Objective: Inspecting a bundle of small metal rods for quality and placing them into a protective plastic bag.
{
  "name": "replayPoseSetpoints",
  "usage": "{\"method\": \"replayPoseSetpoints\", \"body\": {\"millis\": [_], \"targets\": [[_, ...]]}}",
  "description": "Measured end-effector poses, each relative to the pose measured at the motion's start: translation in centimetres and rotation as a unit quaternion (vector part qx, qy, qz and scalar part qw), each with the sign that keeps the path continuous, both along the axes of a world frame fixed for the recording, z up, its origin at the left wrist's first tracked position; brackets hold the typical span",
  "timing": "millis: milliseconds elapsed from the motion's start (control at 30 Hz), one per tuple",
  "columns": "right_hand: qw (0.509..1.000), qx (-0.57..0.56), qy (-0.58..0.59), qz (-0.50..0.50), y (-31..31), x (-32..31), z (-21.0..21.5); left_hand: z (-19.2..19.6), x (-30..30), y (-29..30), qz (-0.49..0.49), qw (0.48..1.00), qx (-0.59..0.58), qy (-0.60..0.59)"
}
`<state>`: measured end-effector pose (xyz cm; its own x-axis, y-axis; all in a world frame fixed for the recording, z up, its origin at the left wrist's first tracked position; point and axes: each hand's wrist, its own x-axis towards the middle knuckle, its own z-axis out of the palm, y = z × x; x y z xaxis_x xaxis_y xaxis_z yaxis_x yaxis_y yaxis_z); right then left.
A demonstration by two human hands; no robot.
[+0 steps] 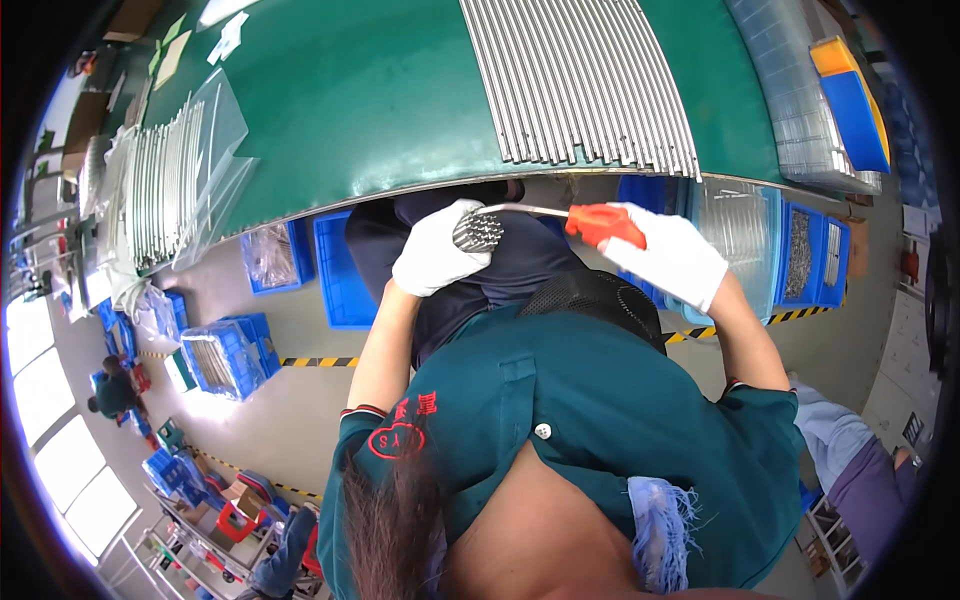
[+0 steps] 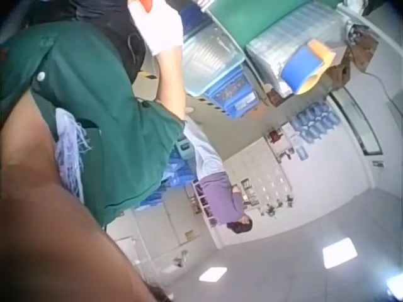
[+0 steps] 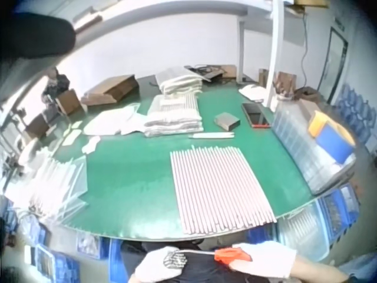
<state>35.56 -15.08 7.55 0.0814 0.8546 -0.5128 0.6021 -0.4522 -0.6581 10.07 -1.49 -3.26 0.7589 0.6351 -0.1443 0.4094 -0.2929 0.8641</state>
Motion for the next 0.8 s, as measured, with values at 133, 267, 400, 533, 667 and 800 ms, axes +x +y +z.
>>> {"method": "replayPoseSetpoints", "body": {"millis": [133, 267, 400, 533, 667, 800], "targets": [[0.993, -0.092, 0.07, -0.006, 0.2, 0.0, 0.8, -0.4, -0.3, -0.1, -0.008, 0.999, 0.028, -0.014], [0.999, -0.037, 0.006, 0.006, -0.2, 0.6, -0.7, -0.6, -0.2, 0.0, -0.005, 0.997, 0.077, -0.029], [0.998, 0.04, -0.046, 0.004, -0.3, 0.2, -1.5, -0.8, -0.3, -0.1, -0.01, 0.999, 0.032, -0.028], [0.989, -0.118, 0.086, -0.012, 0.0, 0.1, 0.8, -0.7, -0.2, 0.0, -0.013, 0.999, 0.028, -0.018], [0.999, -0.036, 0.025, -0.016, -0.4, 0.6, -0.8, -0.5, -0.2, 0.3, -0.032, 0.996, 0.075, -0.035], [1.0, 0.019, -0.008, 0.015, -0.3, 0.2, -0.9, -0.4, -0.2, 0.0, -0.01, 0.999, -0.001, -0.035]]}}
